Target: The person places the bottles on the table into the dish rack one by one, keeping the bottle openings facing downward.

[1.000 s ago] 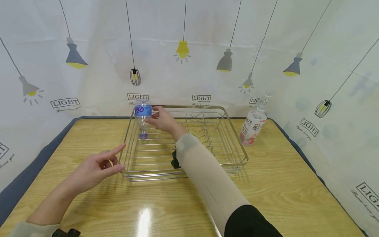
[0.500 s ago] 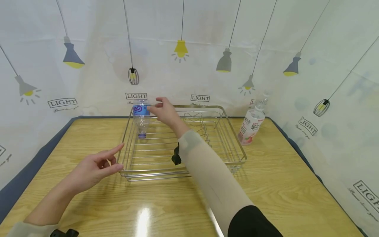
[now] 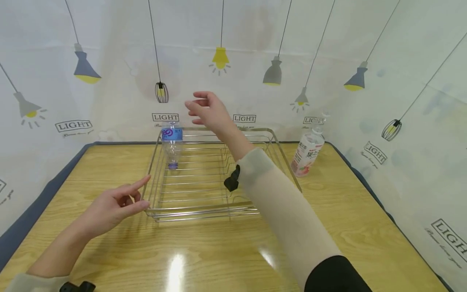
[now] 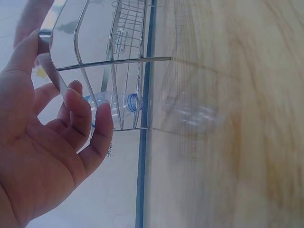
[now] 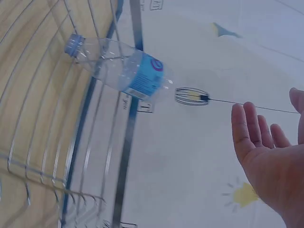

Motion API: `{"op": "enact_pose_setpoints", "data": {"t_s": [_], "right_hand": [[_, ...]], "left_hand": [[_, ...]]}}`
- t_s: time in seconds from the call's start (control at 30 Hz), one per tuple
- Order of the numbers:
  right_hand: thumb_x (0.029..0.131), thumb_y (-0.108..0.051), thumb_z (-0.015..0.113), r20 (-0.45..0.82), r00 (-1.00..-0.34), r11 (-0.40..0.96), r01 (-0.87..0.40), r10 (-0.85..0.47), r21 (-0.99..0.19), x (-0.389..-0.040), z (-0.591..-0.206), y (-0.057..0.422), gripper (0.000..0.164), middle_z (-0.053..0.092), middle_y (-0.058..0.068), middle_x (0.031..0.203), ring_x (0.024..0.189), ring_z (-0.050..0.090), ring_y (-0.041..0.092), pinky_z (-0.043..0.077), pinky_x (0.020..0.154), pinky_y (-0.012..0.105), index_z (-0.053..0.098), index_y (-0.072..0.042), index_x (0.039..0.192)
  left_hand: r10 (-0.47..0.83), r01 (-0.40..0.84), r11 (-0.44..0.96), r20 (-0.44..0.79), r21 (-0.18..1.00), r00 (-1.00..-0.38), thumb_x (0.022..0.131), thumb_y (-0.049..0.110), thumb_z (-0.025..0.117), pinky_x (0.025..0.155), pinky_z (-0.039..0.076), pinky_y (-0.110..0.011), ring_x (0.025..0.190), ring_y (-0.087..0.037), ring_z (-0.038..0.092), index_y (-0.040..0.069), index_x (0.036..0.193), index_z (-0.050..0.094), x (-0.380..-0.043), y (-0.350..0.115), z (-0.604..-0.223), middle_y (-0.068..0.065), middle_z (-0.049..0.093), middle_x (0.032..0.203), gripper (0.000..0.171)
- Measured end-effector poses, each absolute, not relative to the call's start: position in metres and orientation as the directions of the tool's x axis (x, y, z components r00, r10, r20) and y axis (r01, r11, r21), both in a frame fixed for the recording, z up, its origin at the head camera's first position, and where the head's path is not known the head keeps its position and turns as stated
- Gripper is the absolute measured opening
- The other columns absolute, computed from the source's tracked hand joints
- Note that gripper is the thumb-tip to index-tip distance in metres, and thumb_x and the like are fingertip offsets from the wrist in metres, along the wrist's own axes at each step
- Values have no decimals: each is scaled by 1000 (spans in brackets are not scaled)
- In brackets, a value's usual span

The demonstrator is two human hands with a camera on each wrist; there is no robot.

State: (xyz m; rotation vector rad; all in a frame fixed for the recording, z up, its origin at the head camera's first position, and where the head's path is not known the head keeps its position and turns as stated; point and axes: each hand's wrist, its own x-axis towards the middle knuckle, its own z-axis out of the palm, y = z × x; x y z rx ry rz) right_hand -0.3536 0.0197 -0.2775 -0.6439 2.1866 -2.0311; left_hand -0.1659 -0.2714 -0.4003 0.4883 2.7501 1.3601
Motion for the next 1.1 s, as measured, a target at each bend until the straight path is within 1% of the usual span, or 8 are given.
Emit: {"op": "enact_pose_setpoints", "data": {"t_s": [0.13,0.27,0.47,0.57,0.73,0.83,0.93,1.1], "right_hand": [[110,-25,69,281,-873,23,-316,-398,-948,-340,-261,43,52,65,15,142,127,70,37,64,98,41,52,-8,157],[111,-25,67,295,-849,70,-360,-440,-930,-325,-256,73,47,66,12,139,122,72,31,63,100,40,54,-10,154],[110,-25,69,278,-847,152,-381,-454,-912,-307,-264,116,44,66,9,136,120,72,29,62,99,38,58,-11,151],[110,-21,69,278,-850,172,-386,-447,-906,-298,-269,138,44,66,9,137,118,71,26,62,97,37,58,-9,151],[108,-15,71,318,-854,174,-417,-413,-892,-288,-277,177,43,67,4,135,115,70,19,61,97,31,59,-7,149],[107,-15,72,355,-857,185,-443,-373,-877,-284,-282,207,40,69,-3,132,113,70,14,60,95,25,63,-13,147],[107,-10,71,391,-857,187,-467,-335,-864,-280,-287,240,38,70,-7,129,112,68,11,59,94,20,66,-17,143],[105,-1,71,450,-857,136,-491,-250,-860,-278,-293,290,38,70,-4,125,110,65,11,57,90,16,70,-15,140]], "left_hand": [[287,258,570,105,780,-952,107,24,76,58,44,-30,72,-14,50,16,168,47,-165,-272,-400,-4,63,99,68],[281,251,578,99,777,-955,107,25,75,59,43,-30,72,-14,50,17,168,48,-165,-273,-399,-4,62,99,67],[276,232,585,78,777,-958,107,27,75,59,43,-30,73,-14,50,18,168,47,-164,-272,-396,-5,62,100,68],[276,224,588,67,778,-959,107,28,75,59,43,-30,73,-14,50,18,168,46,-164,-271,-396,-6,62,101,68],[274,233,596,78,769,-959,107,27,75,59,43,-30,74,-14,50,18,168,46,-163,-272,-395,-5,63,100,68],[273,239,599,85,764,-958,107,27,75,59,44,-30,74,-14,51,17,168,47,-163,-273,-395,-5,63,100,68],[276,245,600,91,761,-957,107,27,75,60,44,-30,74,-13,51,18,168,48,-163,-272,-395,-4,64,99,67],[278,239,606,80,759,-957,107,29,74,60,45,-29,74,-12,51,19,168,47,-162,-272,-395,-4,65,100,68]]}}
